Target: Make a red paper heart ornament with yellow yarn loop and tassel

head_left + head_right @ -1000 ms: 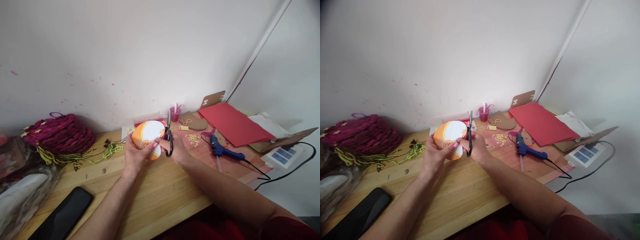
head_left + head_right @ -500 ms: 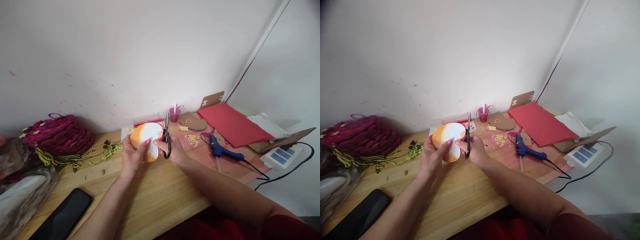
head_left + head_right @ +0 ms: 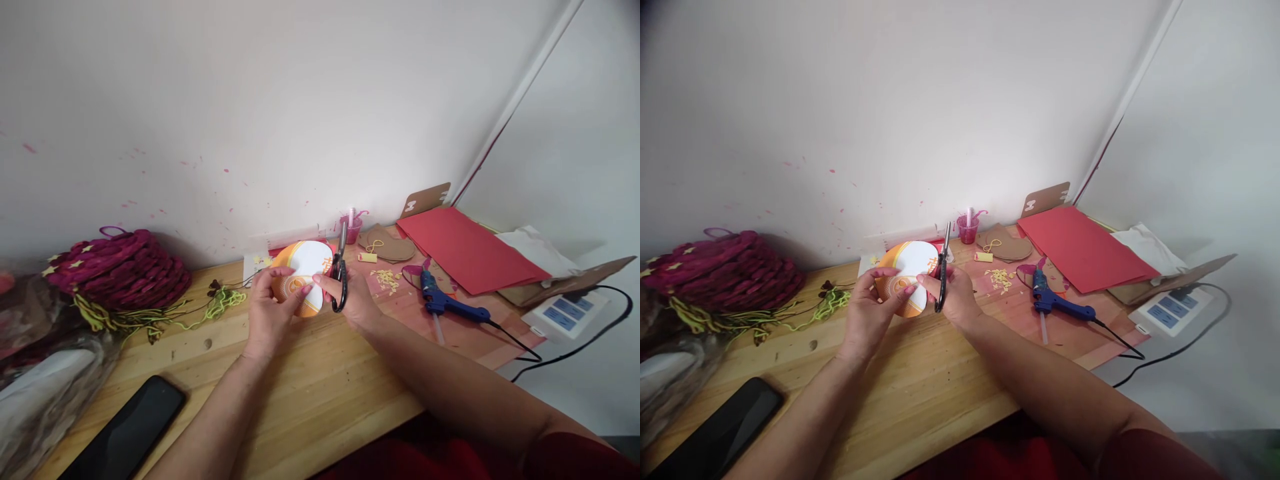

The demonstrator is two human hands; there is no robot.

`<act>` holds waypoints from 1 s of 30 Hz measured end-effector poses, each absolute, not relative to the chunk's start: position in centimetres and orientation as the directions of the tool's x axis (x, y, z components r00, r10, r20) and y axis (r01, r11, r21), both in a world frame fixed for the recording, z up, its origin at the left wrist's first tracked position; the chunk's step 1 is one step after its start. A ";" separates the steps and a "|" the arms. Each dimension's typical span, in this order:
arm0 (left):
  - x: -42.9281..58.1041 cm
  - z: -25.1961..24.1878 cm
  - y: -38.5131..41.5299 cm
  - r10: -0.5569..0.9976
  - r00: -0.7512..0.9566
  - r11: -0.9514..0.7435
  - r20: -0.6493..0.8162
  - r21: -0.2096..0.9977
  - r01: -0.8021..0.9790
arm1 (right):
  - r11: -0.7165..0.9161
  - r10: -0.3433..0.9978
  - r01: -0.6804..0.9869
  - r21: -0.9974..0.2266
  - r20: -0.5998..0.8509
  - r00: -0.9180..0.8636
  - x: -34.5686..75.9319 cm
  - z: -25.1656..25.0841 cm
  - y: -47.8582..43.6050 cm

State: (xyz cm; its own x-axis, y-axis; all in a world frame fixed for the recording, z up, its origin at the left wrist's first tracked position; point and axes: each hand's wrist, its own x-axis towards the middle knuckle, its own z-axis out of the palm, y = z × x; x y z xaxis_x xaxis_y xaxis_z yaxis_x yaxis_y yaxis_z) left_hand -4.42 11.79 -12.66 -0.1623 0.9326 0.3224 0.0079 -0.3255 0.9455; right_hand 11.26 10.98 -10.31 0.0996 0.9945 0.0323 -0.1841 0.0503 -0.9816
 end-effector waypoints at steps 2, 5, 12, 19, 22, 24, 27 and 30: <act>-4.6 -12.6 11.9 0.924 -0.167 -0.330 0.343 0.938 0.104 | 0.056 0.994 -0.184 -0.981 0.038 0.103 11.3 -10.3 11.0; -4.9 -12.4 12.0 0.909 -0.175 -0.339 0.378 0.915 0.219 | 0.052 0.994 -0.181 -0.982 0.034 0.104 11.4 -10.3 11.0; -4.9 -12.2 12.0 0.928 -0.193 -0.300 0.317 0.947 0.116 | 0.063 0.995 -0.211 -0.976 0.044 0.091 11.2 -10.3 10.8; -4.8 -13.0 12.1 0.968 -0.189 -0.183 0.166 0.980 -0.075 | 0.044 0.995 -0.220 -0.974 0.022 0.102 10.9 -10.6 10.9; -4.3 -12.7 11.7 0.965 -0.216 -0.195 0.146 0.954 -0.227 | 0.040 0.994 -0.226 -0.973 0.016 0.109 10.8 -10.5 10.8; -3.8 -12.1 11.3 0.971 -0.223 -0.152 0.086 0.941 -0.302 | 0.047 0.994 -0.221 -0.974 0.023 0.109 10.8 -10.4 10.7; -3.2 -11.3 10.8 0.977 -0.211 -0.068 -0.015 0.922 -0.382 | 0.051 0.994 -0.207 -0.977 0.029 0.109 10.8 -10.3 10.6; -2.8 -10.9 10.5 0.979 -0.205 -0.081 0.000 0.918 -0.389 | 0.052 0.992 -0.185 -0.981 0.030 0.124 10.7 -10.1 10.5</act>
